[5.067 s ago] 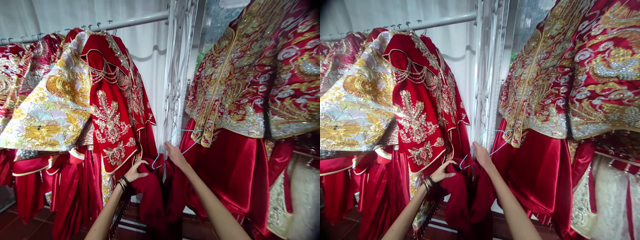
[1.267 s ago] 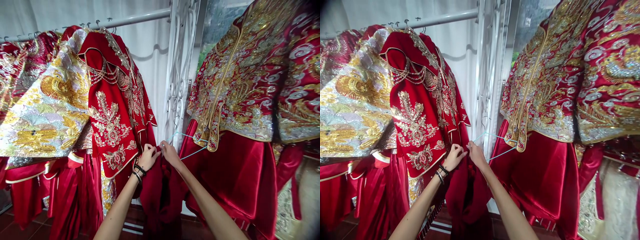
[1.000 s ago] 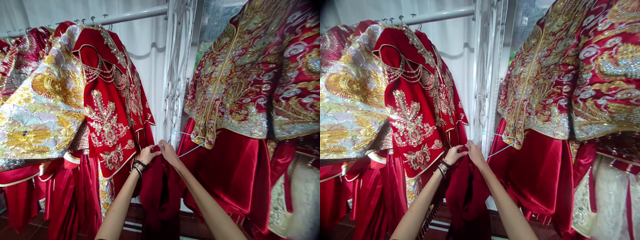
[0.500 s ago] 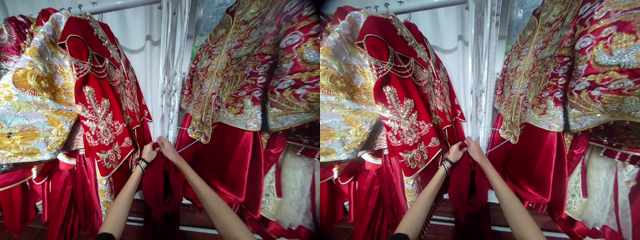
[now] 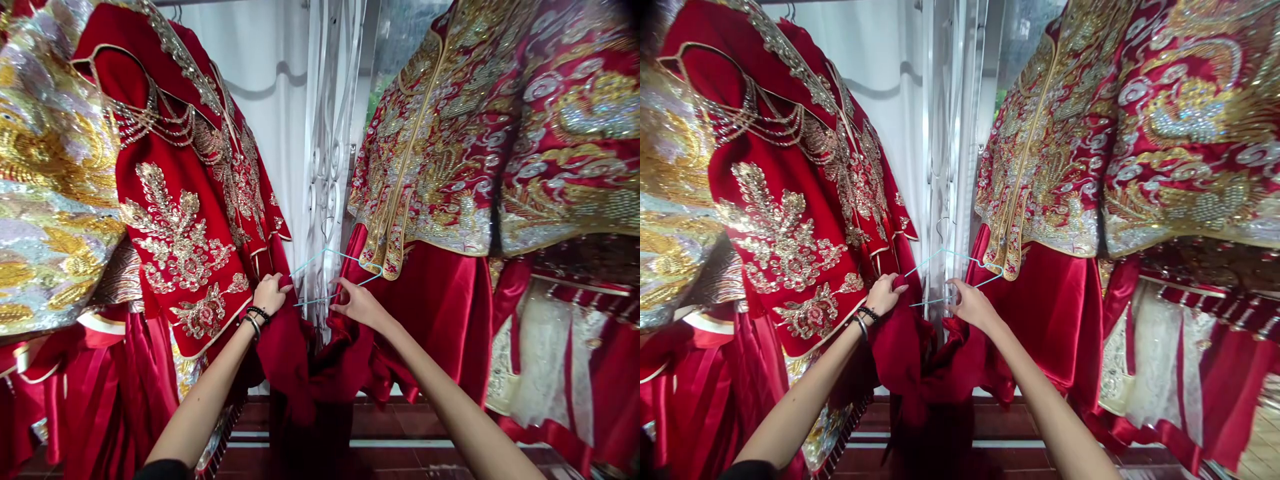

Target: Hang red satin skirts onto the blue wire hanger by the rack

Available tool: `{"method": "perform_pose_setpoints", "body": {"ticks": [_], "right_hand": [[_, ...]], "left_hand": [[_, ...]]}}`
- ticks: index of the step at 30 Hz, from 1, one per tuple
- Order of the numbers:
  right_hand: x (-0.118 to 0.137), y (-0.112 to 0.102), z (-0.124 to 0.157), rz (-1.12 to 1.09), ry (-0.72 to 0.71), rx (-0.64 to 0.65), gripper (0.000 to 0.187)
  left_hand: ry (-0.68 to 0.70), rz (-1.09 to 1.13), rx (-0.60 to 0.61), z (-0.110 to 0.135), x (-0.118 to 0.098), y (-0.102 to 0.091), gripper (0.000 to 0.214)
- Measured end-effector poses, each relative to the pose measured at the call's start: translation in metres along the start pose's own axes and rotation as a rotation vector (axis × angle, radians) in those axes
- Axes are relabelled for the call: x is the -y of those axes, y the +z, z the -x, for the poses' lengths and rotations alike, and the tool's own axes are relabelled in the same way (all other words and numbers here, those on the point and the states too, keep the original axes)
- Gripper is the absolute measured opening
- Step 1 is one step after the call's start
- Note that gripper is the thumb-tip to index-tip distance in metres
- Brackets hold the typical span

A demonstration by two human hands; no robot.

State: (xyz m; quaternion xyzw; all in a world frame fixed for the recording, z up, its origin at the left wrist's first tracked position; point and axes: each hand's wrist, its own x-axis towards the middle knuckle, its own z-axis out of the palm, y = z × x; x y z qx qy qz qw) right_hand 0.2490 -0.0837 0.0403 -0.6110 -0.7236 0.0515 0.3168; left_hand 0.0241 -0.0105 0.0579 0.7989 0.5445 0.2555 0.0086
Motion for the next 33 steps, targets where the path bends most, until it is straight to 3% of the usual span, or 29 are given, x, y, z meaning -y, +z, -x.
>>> {"method": "perform_pose_setpoints", "body": {"ticks": [6,13,19,26,30,33], "right_hand": [[-0.032,-0.010,0.025,-0.017,-0.017,0.252,0.014],[-0.032,-0.008,0.039,0.299,0.276,0.310,0.032],[-0.028,0.009,0.039,0.485,0.484,0.402,0.037],[-0.033,0.005,0.050,0.457,0.357,0.385,0.035],[-0.046,-0.003,0.064,0.286,0.170,0.356,0.043],[-0.057,0.001,0.072,0.177,0.115,0.350,0.034]], "left_hand": [[0.003,0.019,-0.043,0.000,-0.004,0.016,0.024],[-0.057,-0.098,-0.123,0.004,-0.018,0.023,0.023],[-0.046,-0.123,-0.117,0.007,-0.021,0.019,0.024],[-0.033,-0.123,-0.124,0.007,-0.020,0.021,0.024],[-0.040,-0.112,-0.124,0.009,-0.021,0.024,0.026],[-0.048,-0.121,-0.120,0.010,-0.022,0.027,0.027]]}}
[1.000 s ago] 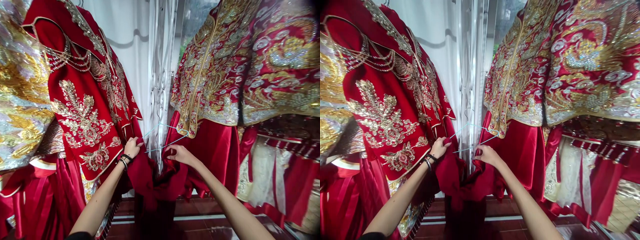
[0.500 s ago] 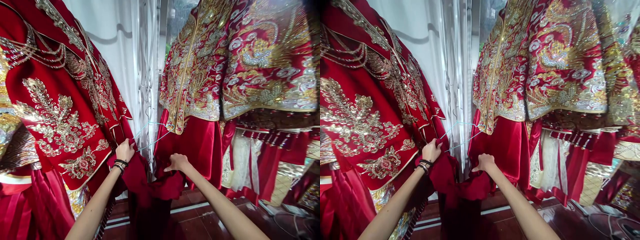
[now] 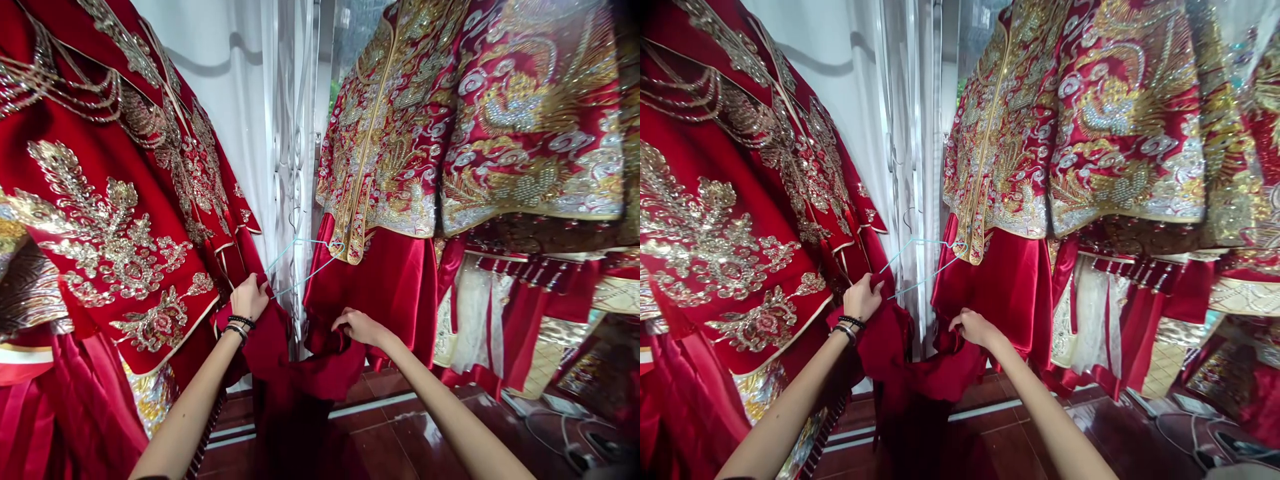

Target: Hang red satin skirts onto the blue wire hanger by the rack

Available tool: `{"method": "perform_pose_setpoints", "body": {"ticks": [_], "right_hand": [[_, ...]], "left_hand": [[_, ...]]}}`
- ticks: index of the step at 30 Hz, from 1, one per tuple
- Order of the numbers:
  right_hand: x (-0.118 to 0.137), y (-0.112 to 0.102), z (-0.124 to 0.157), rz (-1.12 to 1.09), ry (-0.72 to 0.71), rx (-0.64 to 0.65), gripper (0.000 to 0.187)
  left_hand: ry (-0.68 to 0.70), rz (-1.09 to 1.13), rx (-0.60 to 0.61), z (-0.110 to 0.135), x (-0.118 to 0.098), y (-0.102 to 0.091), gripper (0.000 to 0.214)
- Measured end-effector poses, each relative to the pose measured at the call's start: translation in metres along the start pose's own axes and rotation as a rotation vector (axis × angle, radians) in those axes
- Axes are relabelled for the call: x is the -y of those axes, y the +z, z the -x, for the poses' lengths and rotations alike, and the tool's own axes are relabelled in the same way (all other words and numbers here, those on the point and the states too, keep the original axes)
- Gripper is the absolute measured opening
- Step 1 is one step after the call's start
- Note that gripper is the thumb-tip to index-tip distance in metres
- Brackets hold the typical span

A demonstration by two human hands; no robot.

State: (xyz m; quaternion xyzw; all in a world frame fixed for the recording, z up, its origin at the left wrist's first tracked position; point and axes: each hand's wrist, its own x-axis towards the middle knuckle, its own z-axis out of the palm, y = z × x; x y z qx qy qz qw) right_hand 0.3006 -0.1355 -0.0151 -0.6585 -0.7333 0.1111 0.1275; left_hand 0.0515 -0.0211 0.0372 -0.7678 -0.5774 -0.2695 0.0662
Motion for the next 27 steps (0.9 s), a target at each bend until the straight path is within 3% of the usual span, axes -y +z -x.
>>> {"method": "perform_pose_setpoints", "body": {"ticks": [3,6,9,13,22,27], "right_hand": [[-0.001,0.010,0.003,0.010,0.105,-0.016,0.016],[0.005,0.018,0.005,0.117,0.247,-0.022,0.025],[0.010,0.025,0.006,0.223,0.299,-0.005,0.029],[0.006,0.026,0.008,0.151,0.235,-0.056,0.034],[-0.014,0.020,0.030,-0.354,-0.034,-0.229,0.026],[-0.023,0.036,0.038,-0.415,0.033,-0.289,0.020]], "left_hand": [[0.036,-0.007,-0.009,0.001,-0.002,0.003,0.027],[0.062,-0.011,-0.026,0.004,-0.006,0.006,0.027],[0.109,-0.017,-0.060,0.006,-0.010,0.010,0.030],[0.154,-0.100,-0.069,0.006,-0.012,0.013,0.036],[0.139,-0.122,-0.086,-0.004,-0.005,0.019,0.036],[0.144,-0.087,-0.068,-0.001,-0.008,0.020,0.034]]}}
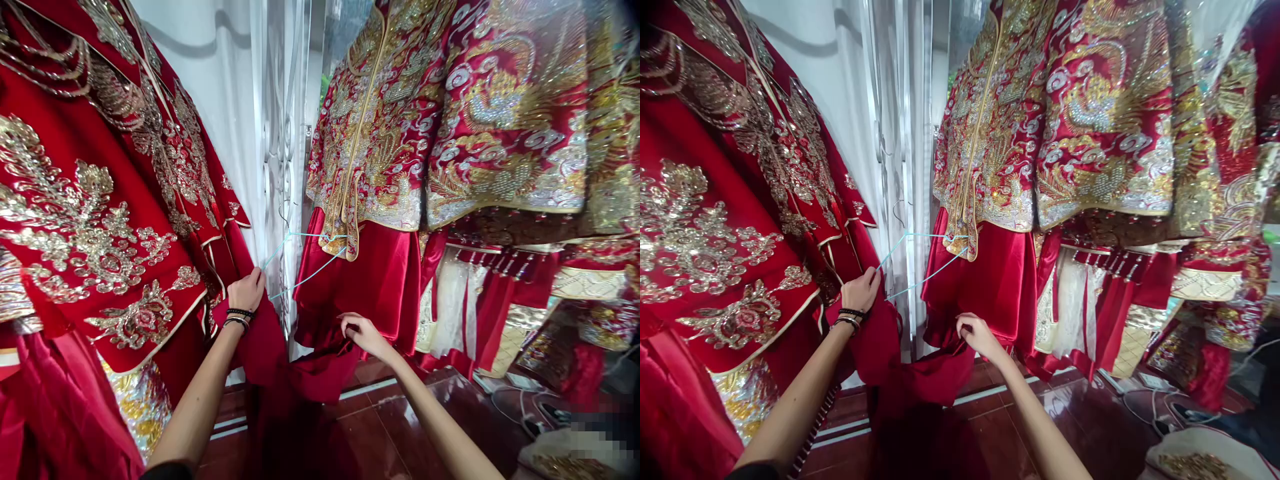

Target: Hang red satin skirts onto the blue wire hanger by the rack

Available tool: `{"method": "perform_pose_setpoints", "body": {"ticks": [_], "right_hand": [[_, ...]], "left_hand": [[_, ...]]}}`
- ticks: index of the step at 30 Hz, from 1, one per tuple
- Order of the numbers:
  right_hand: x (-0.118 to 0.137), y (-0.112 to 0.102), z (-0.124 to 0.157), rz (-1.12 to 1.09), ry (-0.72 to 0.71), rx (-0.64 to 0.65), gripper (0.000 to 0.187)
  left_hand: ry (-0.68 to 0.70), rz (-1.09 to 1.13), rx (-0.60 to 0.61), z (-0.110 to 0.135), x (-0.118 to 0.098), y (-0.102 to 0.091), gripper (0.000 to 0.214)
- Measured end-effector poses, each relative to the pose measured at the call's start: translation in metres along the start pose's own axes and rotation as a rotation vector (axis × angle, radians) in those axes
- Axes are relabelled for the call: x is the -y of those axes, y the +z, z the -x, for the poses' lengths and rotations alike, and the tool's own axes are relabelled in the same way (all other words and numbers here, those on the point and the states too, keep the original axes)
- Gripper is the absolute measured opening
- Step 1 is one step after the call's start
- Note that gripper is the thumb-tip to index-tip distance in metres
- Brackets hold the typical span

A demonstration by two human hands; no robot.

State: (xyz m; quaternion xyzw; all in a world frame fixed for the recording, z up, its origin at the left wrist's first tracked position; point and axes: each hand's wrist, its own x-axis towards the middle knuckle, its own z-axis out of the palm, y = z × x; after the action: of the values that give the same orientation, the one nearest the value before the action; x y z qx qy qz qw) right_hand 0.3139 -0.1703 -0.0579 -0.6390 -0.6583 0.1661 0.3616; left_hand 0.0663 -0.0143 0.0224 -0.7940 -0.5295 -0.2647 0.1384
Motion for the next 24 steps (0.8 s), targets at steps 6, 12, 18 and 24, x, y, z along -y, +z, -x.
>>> {"method": "perform_pose_setpoints", "body": {"ticks": [6,12,18,24], "right_hand": [[0.002,-0.001,0.009,0.298,0.206,0.063,0.023],[0.014,-0.008,0.013,0.499,0.125,0.189,0.031],[0.021,-0.005,0.009,0.725,0.233,0.221,0.029],[0.018,0.001,0.001,0.717,0.230,0.187,0.028]], "left_hand": [[-0.005,-0.001,-0.012,0.001,-0.002,0.003,0.035],[0.009,-0.001,0.004,0.003,0.001,-0.007,0.036],[0.013,-0.013,0.033,0.008,0.001,-0.020,0.036],[0.025,-0.019,0.047,0.009,0.001,-0.018,0.035]]}}
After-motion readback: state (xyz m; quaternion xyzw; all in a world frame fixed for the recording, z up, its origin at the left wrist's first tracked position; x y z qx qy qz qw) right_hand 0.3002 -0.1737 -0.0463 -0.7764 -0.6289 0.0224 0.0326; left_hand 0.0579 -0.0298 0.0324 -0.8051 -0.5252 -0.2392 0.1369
